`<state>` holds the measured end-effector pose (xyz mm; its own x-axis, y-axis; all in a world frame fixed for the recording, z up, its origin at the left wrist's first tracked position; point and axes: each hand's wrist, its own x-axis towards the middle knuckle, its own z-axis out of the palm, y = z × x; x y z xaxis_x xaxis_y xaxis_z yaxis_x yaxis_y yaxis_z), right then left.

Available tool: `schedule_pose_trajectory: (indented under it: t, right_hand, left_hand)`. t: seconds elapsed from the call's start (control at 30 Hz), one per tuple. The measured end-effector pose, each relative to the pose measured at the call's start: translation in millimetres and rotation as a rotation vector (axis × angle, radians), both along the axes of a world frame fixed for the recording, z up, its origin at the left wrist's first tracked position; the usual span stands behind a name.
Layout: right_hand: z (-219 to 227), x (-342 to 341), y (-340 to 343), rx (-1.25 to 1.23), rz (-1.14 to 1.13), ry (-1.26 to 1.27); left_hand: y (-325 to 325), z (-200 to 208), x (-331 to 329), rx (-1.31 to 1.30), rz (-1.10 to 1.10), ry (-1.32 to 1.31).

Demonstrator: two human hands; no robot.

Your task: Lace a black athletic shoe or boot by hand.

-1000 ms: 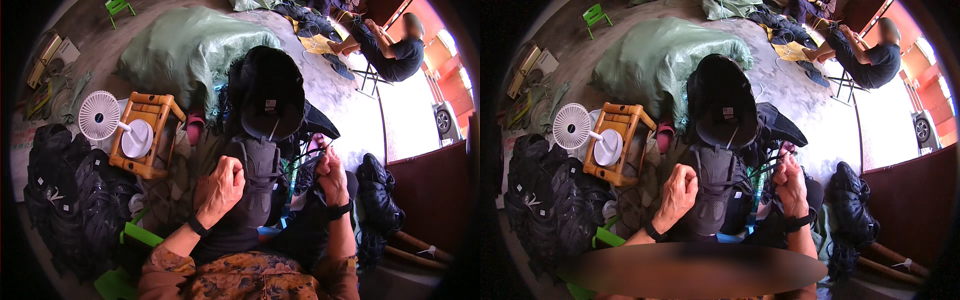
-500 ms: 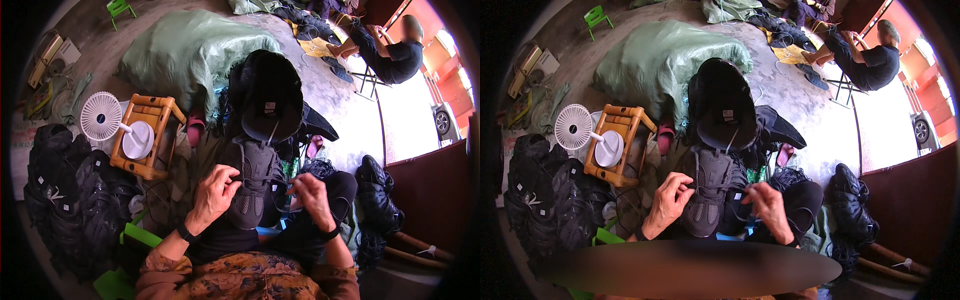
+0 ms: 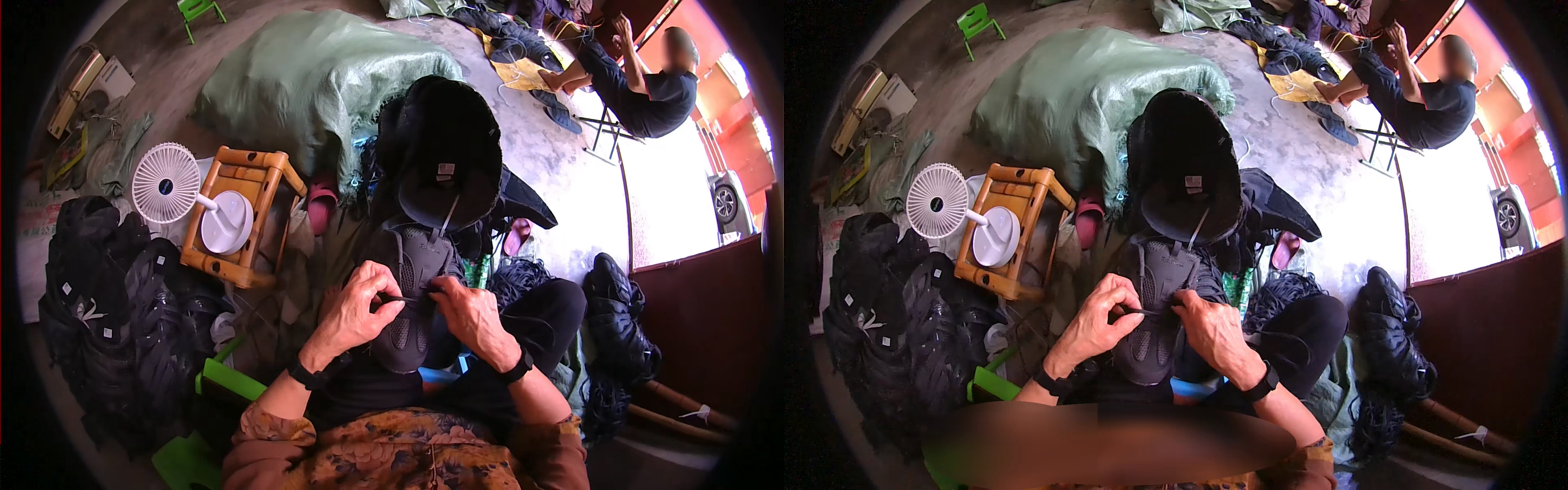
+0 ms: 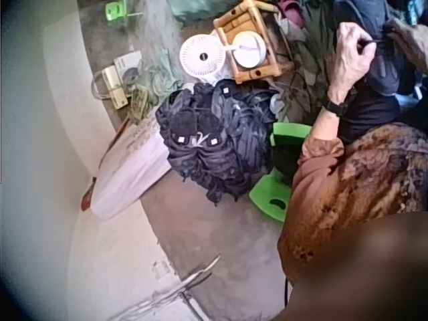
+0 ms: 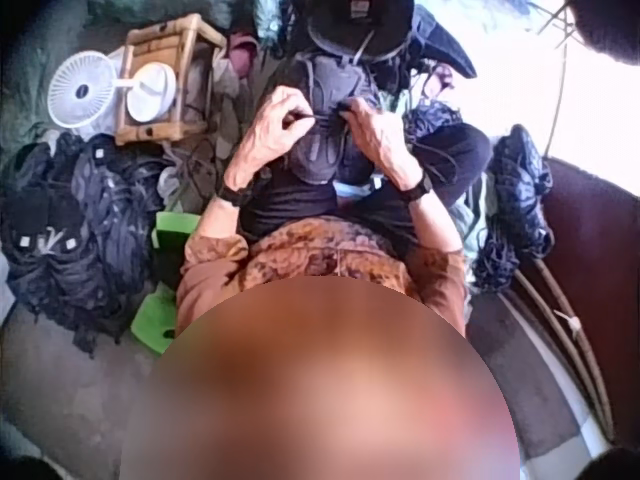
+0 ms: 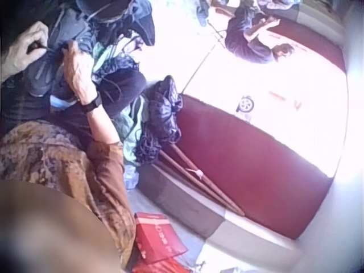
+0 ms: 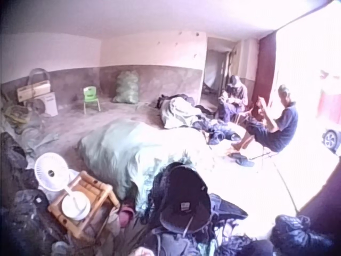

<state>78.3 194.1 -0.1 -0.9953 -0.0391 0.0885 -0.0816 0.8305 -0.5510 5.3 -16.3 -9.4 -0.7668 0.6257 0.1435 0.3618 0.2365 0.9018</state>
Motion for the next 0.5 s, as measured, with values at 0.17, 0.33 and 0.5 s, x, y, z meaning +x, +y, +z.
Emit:
schedule_pose_trajectory:
  t: [0.17, 0.33, 0.5]
  right_hand:
    - [0.2, -4.2, 0.6, 0.103, 0.114, -0.018]
    - [-10.8, -7.3, -3.4, 0.109, -0.101, 0.144]
    - [-40.1, -19.4, 29.8, 0.052, -0.324, 0.25]
  left_hand:
    - [-1.8, -4.4, -8.1, 0.037, -0.065, -0.066]
    - [23.6, -9.8, 10.0, -0.048, 0.272, 0.21]
    - [24.5, -13.7, 8.1, -0.024, 0.262, 0.111]
